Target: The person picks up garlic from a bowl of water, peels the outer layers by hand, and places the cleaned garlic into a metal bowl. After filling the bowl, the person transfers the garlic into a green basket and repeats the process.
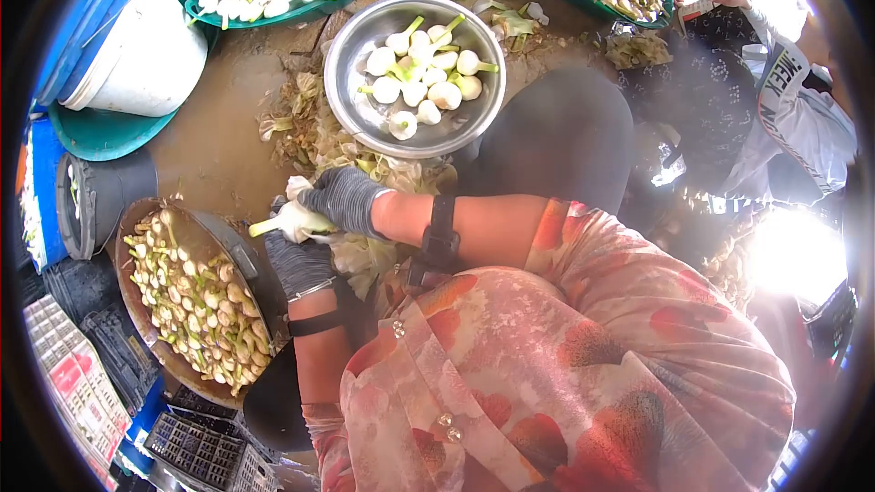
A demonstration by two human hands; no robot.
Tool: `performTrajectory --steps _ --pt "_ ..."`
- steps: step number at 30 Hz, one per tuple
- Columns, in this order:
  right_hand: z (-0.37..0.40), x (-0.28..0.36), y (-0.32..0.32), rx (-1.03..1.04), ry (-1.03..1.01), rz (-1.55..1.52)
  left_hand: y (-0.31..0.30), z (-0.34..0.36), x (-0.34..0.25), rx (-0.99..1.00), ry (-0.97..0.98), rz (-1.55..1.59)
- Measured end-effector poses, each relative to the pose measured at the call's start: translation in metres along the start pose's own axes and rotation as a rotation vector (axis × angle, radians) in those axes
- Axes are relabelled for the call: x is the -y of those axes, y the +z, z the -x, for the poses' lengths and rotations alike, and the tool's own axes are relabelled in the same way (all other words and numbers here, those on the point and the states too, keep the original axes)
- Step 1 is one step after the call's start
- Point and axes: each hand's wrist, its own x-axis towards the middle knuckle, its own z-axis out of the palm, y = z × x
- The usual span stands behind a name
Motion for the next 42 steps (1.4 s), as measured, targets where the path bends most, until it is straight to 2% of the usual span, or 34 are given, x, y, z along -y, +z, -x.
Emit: performTrajectory --steps 3,4,6,8,9,11,13,14,15,17,19,21,22,23,24,25,26,27,29,30,32,33,36,39,40,42 --pt "0.011 0.000 0.000 -0.081 0.216 -0.653 -0.016 -0.020 -0.006 -0.220 -0.054 0.316" --pt "0.014 -0.002 -0.002 -0.128 0.059 -0.434 -0.030 -0.027 -0.009 -0.294 -0.083 0.413" --pt "0.014 -0.001 -0.006 -0.092 -0.010 -0.439 -0.069 -0.036 -0.018 -0.336 -0.469 1.005" --pt "0.009 -0.002 -0.006 0.112 0.262 -0.722 -0.122 -0.056 -0.048 -0.368 -0.992 1.576" --pt "0.009 -0.005 -0.007 0.223 0.437 -0.770 -0.110 -0.060 -0.037 -0.417 -1.076 1.754" --pt "0.005 -0.020 0.011 0.396 -0.224 0.213 -0.084 -0.070 -0.015 -0.581 -1.267 2.095" --pt "0.012 -0.028 0.027 0.473 -0.079 0.028 -0.076 -0.084 0.000 -0.329 -1.209 1.668" --pt "0.015 -0.031 0.034 0.517 -0.009 -0.066 -0.068 -0.094 0.000 -0.339 -1.051 1.773" --pt "0.013 -0.033 0.034 0.509 -0.159 0.007 -0.061 -0.101 -0.009 -0.348 -0.895 1.862" --pt "0.006 -0.036 0.033 0.476 -0.462 0.135 -0.091 -0.112 -0.039 -0.013 -0.528 1.384" --pt "0.000 -0.038 0.043 0.489 -0.398 -0.066 -0.106 -0.113 -0.059 -0.042 -0.586 2.003" --pt "-0.005 -0.034 0.047 0.494 -0.180 -0.239 -0.106 -0.108 -0.032 -0.159 -0.626 1.741" --pt "-0.004 -0.017 0.035 0.491 -0.001 -0.316 -0.106 -0.105 -0.013 -0.209 -0.639 1.612" --pt "-0.004 -0.005 0.026 0.483 0.181 -0.393 -0.101 -0.097 0.015 -0.237 -0.780 1.490" --pt "-0.004 -0.003 0.024 0.418 0.151 -0.416 -0.090 -0.083 0.054 -0.260 -0.916 1.361" --pt "-0.005 -0.005 0.026 0.397 0.141 -0.419 -0.059 -0.059 0.104 -0.376 -0.859 1.318" --pt "-0.006 -0.009 0.027 0.377 0.133 -0.421 -0.048 -0.039 0.140 -0.503 -0.974 1.324" --pt "-0.008 -0.010 0.028 0.357 0.123 -0.420 -0.020 -0.017 0.182 -0.528 -0.972 1.078" --pt "-0.012 -0.009 0.029 0.355 0.145 -0.344 0.021 0.015 0.236 -0.335 -0.953 0.653" --pt "-0.012 -0.011 0.032 0.356 0.142 -0.334 0.028 0.032 0.249 -0.123 -0.935 0.470" --pt "-0.013 -0.008 0.031 0.363 0.144 -0.295 0.057 0.056 0.263 0.219 -0.934 0.292" --pt "-0.014 -0.005 0.029 0.366 0.148 -0.264 0.070 0.062 0.266 0.351 -0.958 0.297" --pt "-0.016 -0.001 0.027 0.375 0.153 -0.203 0.069 0.079 0.261 0.402 -0.784 0.239" --pt "-0.016 -0.002 0.031 0.343 0.115 -0.220 0.056 0.094 0.257 0.216 -0.743 0.697" --pt "-0.017 -0.002 0.032 0.325 0.095 -0.236 0.049 0.095 0.259 0.080 -0.657 0.829" --pt "-0.016 0.000 0.032 0.265 0.058 -0.292 0.019 0.092 0.246 -0.087 -0.697 1.132"
